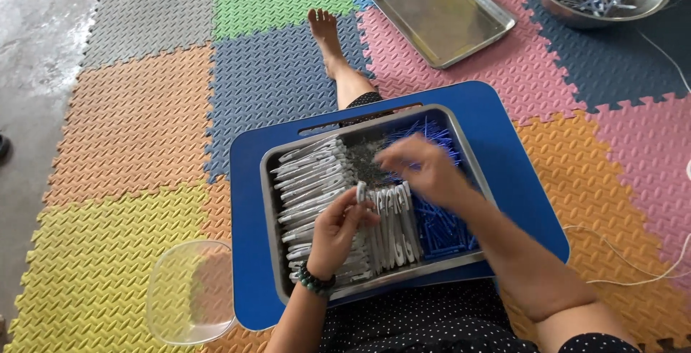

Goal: Assembling pens by inserting ink refills into pen barrels.

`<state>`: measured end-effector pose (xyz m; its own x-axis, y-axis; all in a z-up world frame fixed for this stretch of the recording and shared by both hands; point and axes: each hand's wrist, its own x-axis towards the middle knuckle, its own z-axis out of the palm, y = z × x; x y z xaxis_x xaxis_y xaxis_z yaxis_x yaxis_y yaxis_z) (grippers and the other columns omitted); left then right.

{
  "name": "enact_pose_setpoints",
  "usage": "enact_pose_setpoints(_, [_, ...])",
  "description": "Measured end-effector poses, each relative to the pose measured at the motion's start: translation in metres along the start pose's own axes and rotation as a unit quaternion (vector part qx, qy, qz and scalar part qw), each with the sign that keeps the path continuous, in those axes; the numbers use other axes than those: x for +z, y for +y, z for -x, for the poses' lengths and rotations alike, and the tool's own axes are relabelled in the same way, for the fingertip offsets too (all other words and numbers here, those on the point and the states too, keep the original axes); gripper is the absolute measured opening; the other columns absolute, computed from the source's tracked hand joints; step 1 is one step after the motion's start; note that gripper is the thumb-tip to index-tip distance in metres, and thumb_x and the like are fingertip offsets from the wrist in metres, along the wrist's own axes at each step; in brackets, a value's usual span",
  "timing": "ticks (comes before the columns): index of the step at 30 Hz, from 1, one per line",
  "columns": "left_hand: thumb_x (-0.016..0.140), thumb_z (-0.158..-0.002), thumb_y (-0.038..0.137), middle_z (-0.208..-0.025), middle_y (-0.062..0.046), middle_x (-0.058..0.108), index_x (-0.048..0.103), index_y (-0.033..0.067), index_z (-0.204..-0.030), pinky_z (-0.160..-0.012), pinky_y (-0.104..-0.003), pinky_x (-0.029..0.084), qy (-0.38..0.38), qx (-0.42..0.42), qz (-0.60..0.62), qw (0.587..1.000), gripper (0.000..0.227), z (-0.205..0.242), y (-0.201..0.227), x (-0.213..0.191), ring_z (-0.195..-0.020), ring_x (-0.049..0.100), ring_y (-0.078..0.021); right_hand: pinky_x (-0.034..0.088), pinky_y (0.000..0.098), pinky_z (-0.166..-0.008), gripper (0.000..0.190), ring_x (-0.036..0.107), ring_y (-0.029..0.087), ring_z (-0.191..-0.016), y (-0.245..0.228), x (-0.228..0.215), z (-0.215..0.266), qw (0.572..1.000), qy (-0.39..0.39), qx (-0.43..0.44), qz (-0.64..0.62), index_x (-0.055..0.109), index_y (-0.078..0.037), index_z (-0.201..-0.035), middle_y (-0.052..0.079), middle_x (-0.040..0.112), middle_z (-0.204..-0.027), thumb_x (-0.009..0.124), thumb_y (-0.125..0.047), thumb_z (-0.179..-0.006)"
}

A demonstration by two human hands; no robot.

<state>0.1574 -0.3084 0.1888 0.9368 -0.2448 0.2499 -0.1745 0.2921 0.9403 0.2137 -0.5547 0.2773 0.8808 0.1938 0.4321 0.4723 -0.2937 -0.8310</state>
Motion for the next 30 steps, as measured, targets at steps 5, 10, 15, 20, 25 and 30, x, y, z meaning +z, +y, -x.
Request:
enact_pose_setpoints(5, [0.062, -0.113, 0.001, -0.128, -0.025, 0.077, 0.05, -0.0025, -0.164, -0.094, -0.056, 0.072, 0.017, 0.037, 0.007, 0.999, 0.053, -0.004, 0.01, 0.008, -0.109, 0.083, -0.0362, 0.059, 0.0479, -0.098, 0.009, 0.076, 0.033, -0.103, 0.078, -0.052, -0.021, 0.941, 0.048, 0.055, 0.331, 0.084, -0.021, -0.114, 0.006, 0.083, -0.101, 0.083, -0.025, -0.107])
enact_pose_setpoints(10, [0.06, -0.111, -0.006, -0.13, -0.024, 0.072, 0.028, 0.0028, -0.176, -0.094, -0.05, 0.072, -0.018, 0.004, 0.029, 0.999, 0.073, -0.003, 0.01, 0.005, -0.11, 0.083, -0.036, 0.066, 0.0497, -0.089, 0.023, 0.079, 0.026, -0.1, 0.134, -0.04, -0.02, 0.843, -0.046, 0.182, 0.504, 0.077, -0.028, -0.117, -0.005, 0.083, -0.091, 0.081, -0.044, -0.102])
enact_pose_setpoints(15, [0.059, -0.111, -0.008, -0.128, -0.029, 0.074, 0.035, -0.0004, -0.173, -0.084, -0.049, 0.073, -0.037, -0.027, 0.04, 0.998, 0.067, -0.001, 0.005, 0.002, -0.106, 0.084, -0.0389, 0.065, 0.0517, -0.09, 0.038, 0.081, 0.028, -0.099, 0.112, -0.04, -0.025, 0.902, -0.008, 0.225, 0.369, 0.069, -0.031, -0.132, -0.007, 0.084, -0.095, 0.084, -0.036, -0.097])
enact_pose_setpoints(20, [0.06, -0.111, -0.006, -0.128, -0.03, 0.075, 0.04, -0.0017, -0.171, -0.08, -0.051, 0.074, -0.053, -0.055, 0.073, 0.994, 0.064, 0.002, -0.005, -0.001, -0.105, 0.084, -0.0423, 0.069, 0.0376, -0.076, 0.058, 0.083, 0.029, -0.089, 0.018, -0.038, -0.023, 0.98, 0.083, 0.18, -0.003, 0.057, -0.009, -0.158, 0.021, 0.083, -0.107, 0.08, -0.008, -0.105])
enact_pose_setpoints(25, [0.061, -0.108, -0.01, -0.127, -0.033, 0.075, 0.044, -0.0031, -0.169, -0.076, -0.053, 0.074, -0.084, -0.047, 0.086, 0.992, 0.064, 0.004, -0.003, -0.001, -0.104, 0.084, -0.0467, 0.075, 0.0417, -0.078, 0.057, 0.084, 0.028, -0.094, -0.035, -0.008, -0.014, 0.967, 0.123, 0.07, -0.211, 0.057, -0.001, -0.156, 0.027, 0.083, -0.11, 0.077, 0.006, -0.103])
enact_pose_setpoints(30, [0.064, -0.107, -0.01, -0.125, -0.034, 0.075, 0.045, -0.0045, -0.169, -0.077, -0.054, 0.074, -0.099, -0.044, 0.085, 0.99, 0.065, 0.004, 0.0, 0.0, -0.103, 0.084, -0.0466, 0.076, 0.0405, -0.082, 0.048, 0.084, 0.027, -0.097, -0.033, 0.008, -0.013, 0.965, 0.113, 0.046, -0.231, 0.065, 0.001, -0.148, 0.026, 0.083, -0.112, 0.078, 0.007, -0.102])
